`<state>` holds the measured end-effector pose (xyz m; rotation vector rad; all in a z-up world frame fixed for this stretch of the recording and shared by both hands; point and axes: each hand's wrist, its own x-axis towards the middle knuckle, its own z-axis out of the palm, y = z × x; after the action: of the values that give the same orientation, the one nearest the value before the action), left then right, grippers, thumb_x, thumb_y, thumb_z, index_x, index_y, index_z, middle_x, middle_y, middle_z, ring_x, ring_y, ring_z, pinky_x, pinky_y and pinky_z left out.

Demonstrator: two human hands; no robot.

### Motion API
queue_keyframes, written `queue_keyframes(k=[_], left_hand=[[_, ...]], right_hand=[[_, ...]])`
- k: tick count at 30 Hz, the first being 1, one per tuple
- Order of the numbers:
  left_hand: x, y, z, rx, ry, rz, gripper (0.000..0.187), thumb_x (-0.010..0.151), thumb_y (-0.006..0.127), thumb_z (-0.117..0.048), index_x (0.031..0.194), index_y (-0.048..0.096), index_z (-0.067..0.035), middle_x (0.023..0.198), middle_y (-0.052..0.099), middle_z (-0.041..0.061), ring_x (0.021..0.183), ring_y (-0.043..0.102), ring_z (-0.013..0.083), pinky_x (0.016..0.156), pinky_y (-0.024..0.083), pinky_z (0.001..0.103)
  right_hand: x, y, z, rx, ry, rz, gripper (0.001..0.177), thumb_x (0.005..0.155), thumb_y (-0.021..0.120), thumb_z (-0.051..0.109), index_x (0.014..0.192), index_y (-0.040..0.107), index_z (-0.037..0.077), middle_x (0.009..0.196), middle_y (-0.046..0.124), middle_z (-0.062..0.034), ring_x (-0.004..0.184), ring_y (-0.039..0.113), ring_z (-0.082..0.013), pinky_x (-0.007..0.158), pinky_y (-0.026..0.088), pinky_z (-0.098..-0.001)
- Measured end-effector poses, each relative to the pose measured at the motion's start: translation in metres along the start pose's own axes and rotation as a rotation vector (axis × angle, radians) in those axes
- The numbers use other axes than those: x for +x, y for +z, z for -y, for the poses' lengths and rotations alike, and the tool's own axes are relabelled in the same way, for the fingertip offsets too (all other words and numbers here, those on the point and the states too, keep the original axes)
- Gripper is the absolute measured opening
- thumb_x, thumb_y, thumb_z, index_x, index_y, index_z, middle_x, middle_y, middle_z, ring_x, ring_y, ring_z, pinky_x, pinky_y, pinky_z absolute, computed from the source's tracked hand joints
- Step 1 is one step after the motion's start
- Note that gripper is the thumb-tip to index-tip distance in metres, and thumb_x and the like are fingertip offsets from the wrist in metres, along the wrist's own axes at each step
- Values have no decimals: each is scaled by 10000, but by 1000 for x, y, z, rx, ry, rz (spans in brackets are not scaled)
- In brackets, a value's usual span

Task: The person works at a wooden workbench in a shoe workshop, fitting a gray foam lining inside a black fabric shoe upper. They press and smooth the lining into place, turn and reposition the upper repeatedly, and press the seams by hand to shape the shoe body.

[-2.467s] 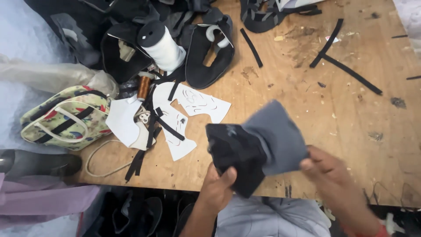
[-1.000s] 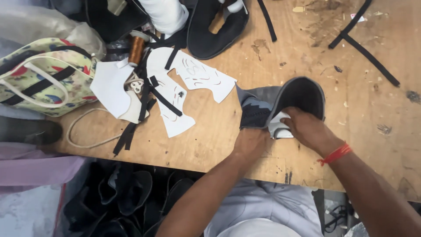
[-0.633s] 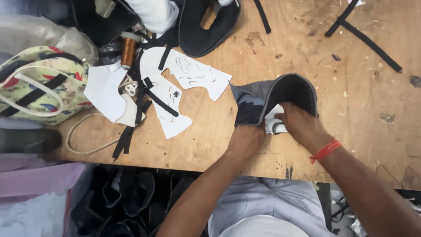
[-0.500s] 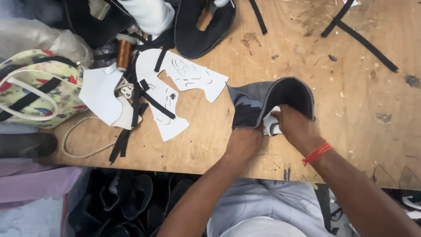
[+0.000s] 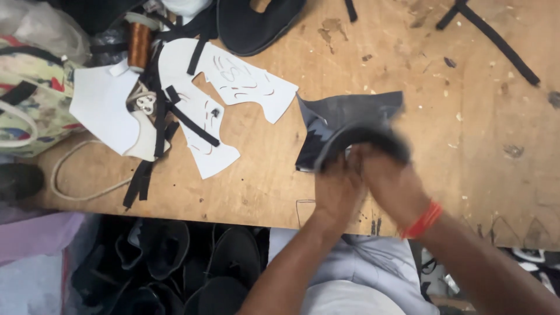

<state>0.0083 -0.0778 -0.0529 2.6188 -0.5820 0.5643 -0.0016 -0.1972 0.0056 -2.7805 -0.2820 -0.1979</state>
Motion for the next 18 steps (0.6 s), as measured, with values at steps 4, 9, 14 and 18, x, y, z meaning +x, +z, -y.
queue_keyframes(k=[4, 9, 14, 18], left_hand=[[3, -7, -8, 42, 0, 72, 628, 841, 628, -275, 1438, 587, -82, 1460, 617, 86, 1230, 580, 359, 1016, 430, 594], [6, -12, -7, -6, -135, 162, 548, 914, 600, -287, 1428, 582, -97, 1342, 595, 142, 1246, 525, 384, 1049, 397, 653], [14, -24, -5, -83, -134, 190, 550, 915, 595, -263, 1406, 625, -18, 1326, 588, 217, 1240, 518, 420, 1079, 418, 589], [10, -30, -2, 216, 72, 253, 430, 910, 575, -275, 1263, 686, -55, 1465, 604, 92, 1344, 517, 356, 1130, 390, 573]], right_hand=[[23, 11, -20, -14, -63, 115, 291, 906, 576, 156, 1150, 661, 23, 1133, 687, -219, 1069, 681, -385, 895, 564, -476], [97, 62, -108, -59, -167, 274, 351, 907, 584, 219, 1203, 638, 40, 1089, 695, -247, 1006, 696, -402, 864, 556, -481], [112, 100, -146, -35, -278, 316, 400, 914, 591, 266, 1227, 622, 20, 1062, 689, -279, 962, 701, -417, 834, 544, -487], [117, 100, -139, -328, 22, 617, 320, 924, 605, 341, 957, 804, 93, 1031, 737, -203, 1016, 707, -369, 906, 559, -462]])
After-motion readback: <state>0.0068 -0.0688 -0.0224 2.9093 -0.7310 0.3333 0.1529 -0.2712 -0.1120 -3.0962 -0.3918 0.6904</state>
